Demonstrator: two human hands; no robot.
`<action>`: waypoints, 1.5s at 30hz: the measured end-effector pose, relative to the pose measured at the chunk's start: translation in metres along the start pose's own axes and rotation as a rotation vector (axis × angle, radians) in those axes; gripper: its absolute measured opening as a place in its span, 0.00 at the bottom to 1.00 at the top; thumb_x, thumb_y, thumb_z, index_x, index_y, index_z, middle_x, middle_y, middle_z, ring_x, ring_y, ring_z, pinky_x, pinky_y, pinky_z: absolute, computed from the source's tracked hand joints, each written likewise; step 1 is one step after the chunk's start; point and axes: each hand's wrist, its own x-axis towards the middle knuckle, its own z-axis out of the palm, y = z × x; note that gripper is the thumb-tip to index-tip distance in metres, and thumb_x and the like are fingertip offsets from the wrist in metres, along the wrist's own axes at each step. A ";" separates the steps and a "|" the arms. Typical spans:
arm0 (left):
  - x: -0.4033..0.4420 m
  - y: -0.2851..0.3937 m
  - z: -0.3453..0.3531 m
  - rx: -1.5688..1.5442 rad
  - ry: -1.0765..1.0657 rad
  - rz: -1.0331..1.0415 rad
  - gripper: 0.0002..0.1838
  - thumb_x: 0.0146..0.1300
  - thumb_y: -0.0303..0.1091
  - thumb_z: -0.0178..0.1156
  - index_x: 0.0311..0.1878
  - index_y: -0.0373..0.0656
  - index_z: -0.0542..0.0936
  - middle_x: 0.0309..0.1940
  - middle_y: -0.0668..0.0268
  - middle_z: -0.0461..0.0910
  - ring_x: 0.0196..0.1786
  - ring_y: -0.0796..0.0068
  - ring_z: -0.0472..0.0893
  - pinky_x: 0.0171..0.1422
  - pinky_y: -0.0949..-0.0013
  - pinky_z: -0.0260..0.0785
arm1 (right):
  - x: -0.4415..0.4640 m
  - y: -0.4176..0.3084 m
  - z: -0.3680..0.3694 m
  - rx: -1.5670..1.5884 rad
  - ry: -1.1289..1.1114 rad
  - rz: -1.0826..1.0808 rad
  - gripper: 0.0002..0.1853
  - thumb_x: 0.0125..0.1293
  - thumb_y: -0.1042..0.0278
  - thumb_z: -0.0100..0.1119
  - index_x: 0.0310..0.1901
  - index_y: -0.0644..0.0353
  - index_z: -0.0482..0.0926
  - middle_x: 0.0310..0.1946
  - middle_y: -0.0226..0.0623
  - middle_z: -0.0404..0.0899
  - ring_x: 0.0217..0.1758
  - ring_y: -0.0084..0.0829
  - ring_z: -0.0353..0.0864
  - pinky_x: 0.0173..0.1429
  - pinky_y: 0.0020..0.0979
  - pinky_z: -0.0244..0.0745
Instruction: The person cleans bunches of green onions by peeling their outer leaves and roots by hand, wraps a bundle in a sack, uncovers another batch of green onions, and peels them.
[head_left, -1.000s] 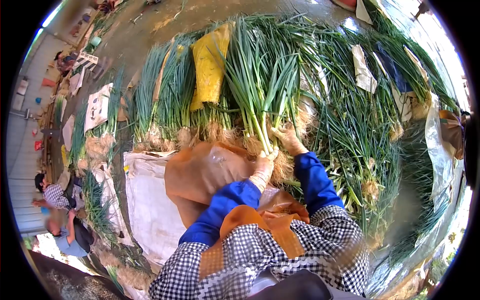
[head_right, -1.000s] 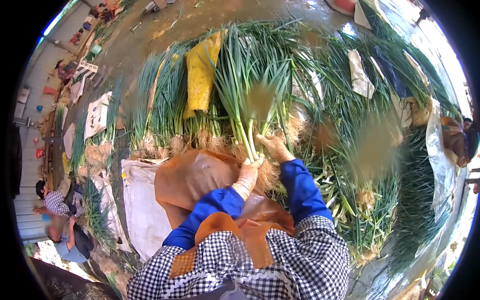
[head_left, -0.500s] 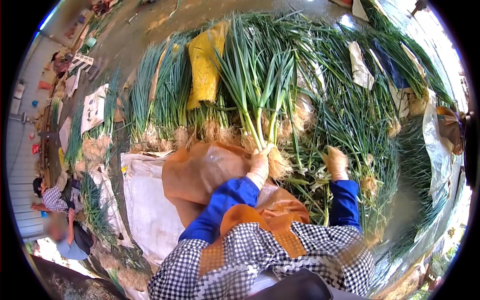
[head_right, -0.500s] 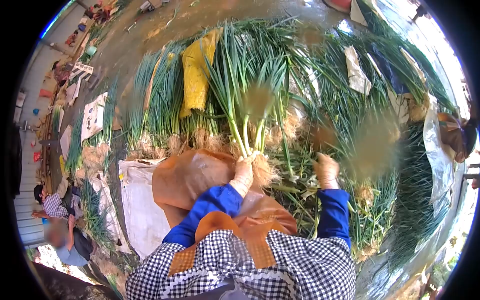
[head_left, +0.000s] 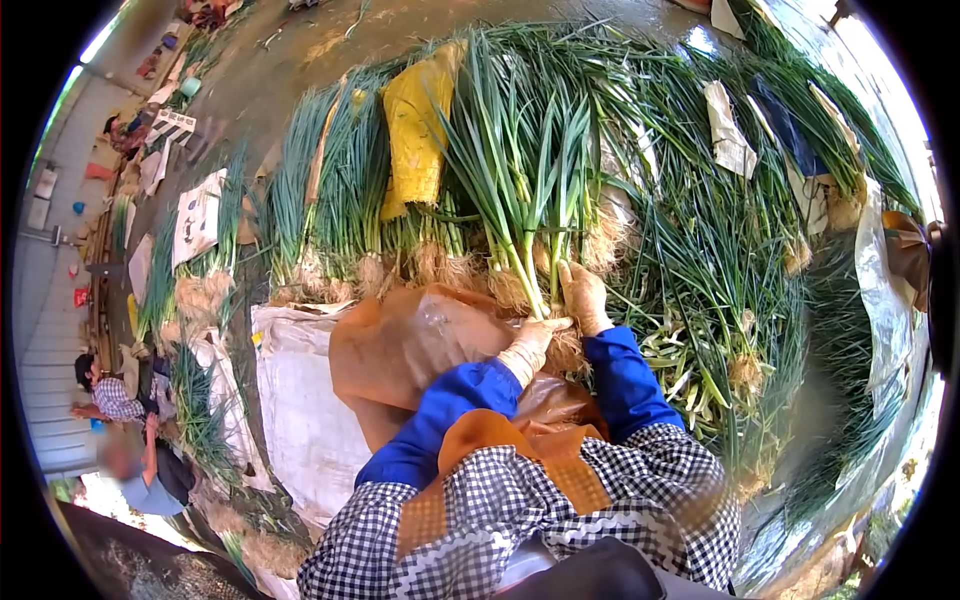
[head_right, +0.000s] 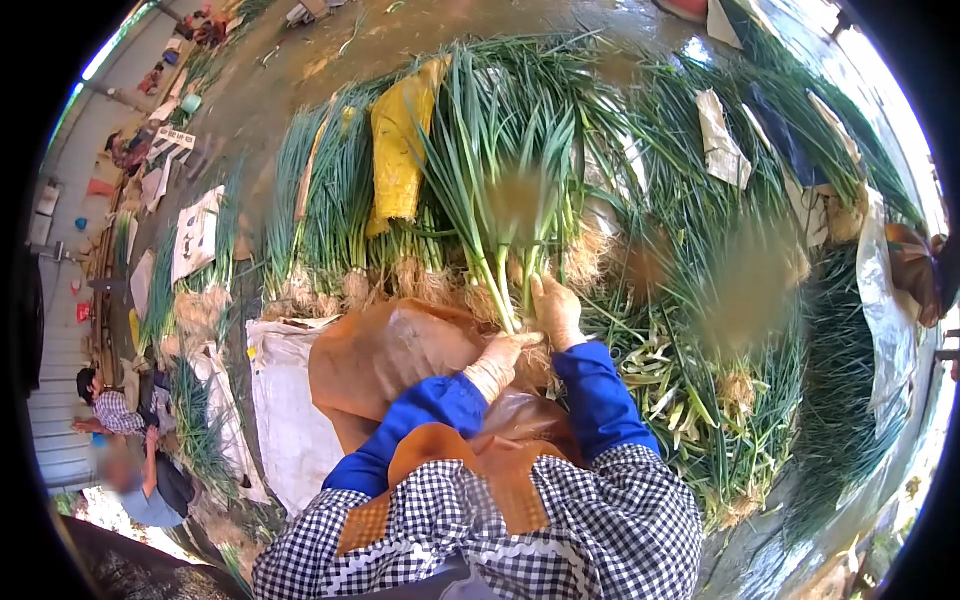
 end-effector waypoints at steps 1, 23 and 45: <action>0.003 -0.004 -0.002 -0.144 -0.067 -0.080 0.09 0.51 0.24 0.62 0.38 0.42 0.77 0.29 0.68 0.77 0.34 0.72 0.76 0.38 0.70 0.71 | -0.008 -0.001 -0.004 -0.051 0.013 0.019 0.18 0.65 0.50 0.43 0.34 0.53 0.77 0.23 0.47 0.76 0.30 0.49 0.76 0.35 0.44 0.71; -0.001 0.019 0.000 -0.449 0.047 -0.002 0.11 0.53 0.23 0.58 0.41 0.37 0.76 0.31 0.66 0.78 0.35 0.72 0.77 0.43 0.72 0.73 | -0.072 0.129 -0.139 0.418 0.454 0.410 0.21 0.68 0.54 0.45 0.24 0.59 0.76 0.14 0.26 0.70 0.17 0.17 0.67 0.22 0.22 0.62; -0.037 0.005 0.004 -0.114 -0.001 0.092 0.11 0.52 0.28 0.65 0.39 0.41 0.76 0.28 0.72 0.76 0.30 0.80 0.74 0.36 0.76 0.68 | -0.002 0.021 0.061 0.825 0.181 0.231 0.19 0.66 0.53 0.47 0.41 0.63 0.78 0.28 0.36 0.79 0.26 0.30 0.73 0.34 0.31 0.67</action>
